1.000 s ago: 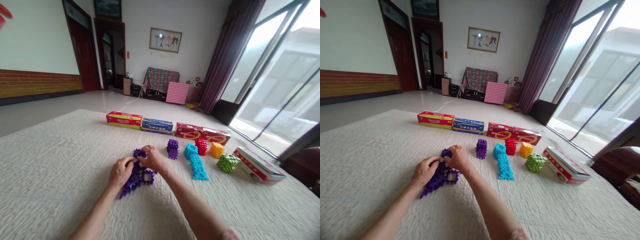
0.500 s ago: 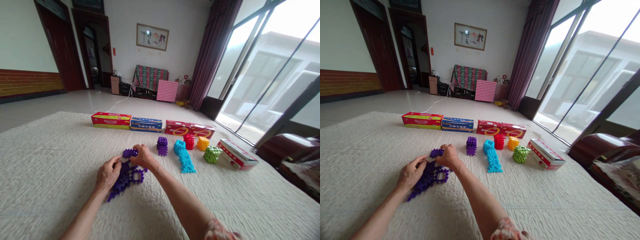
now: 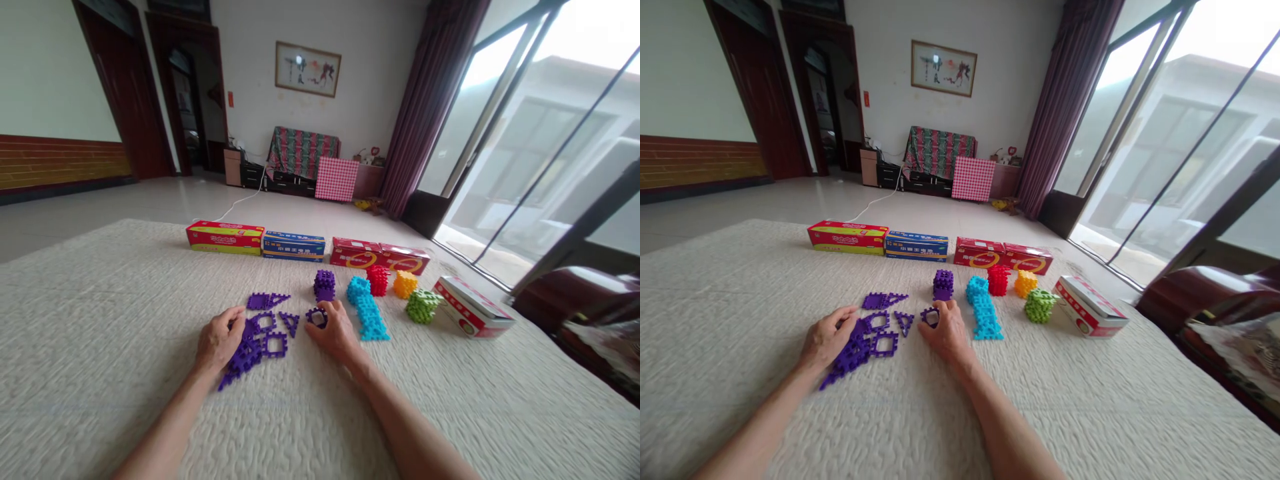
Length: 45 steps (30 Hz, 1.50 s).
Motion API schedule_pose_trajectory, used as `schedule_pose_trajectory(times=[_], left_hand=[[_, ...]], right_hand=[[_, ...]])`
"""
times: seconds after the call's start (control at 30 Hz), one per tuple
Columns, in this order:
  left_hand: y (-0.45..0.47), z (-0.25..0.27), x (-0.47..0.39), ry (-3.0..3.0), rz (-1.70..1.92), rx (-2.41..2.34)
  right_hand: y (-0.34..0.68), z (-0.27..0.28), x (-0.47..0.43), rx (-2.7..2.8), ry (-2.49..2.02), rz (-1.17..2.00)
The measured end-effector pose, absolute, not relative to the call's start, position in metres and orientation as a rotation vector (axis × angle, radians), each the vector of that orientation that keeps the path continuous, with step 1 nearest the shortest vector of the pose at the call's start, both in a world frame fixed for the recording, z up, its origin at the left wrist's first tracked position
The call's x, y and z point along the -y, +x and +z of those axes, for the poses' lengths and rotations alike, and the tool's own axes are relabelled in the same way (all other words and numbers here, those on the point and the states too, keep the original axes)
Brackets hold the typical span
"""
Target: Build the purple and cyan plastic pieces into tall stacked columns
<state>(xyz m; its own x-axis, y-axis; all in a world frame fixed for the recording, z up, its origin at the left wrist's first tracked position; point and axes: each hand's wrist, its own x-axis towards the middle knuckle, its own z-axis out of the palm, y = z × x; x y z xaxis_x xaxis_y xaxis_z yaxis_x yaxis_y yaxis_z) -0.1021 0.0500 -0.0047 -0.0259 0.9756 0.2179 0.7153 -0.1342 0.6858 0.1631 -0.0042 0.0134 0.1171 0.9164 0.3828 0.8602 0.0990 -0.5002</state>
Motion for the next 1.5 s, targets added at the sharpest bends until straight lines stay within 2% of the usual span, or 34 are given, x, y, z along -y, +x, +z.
schedule_pose_trajectory(times=[0.37, 0.63, 1.0, 1.5], left_hand=[[-0.101, -0.008, -0.050, 1.938, 1.019, -1.750], [-0.101, -0.004, -0.049, 1.922, 0.996, -1.762], [-0.101, -0.007, -0.050, 1.957, 1.064, -1.721], [-0.102, -0.011, -0.051, 1.969, 1.063, -1.689]], right_hand=[[0.167, 0.016, 0.001, 1.870, -1.775, 0.089], [0.170, 0.006, -0.011, 1.569, -1.528, -0.070], [0.179, 0.002, -0.032, 1.493, -1.674, -0.311], [0.178, 0.001, -0.031, 1.527, -1.742, -0.336]])
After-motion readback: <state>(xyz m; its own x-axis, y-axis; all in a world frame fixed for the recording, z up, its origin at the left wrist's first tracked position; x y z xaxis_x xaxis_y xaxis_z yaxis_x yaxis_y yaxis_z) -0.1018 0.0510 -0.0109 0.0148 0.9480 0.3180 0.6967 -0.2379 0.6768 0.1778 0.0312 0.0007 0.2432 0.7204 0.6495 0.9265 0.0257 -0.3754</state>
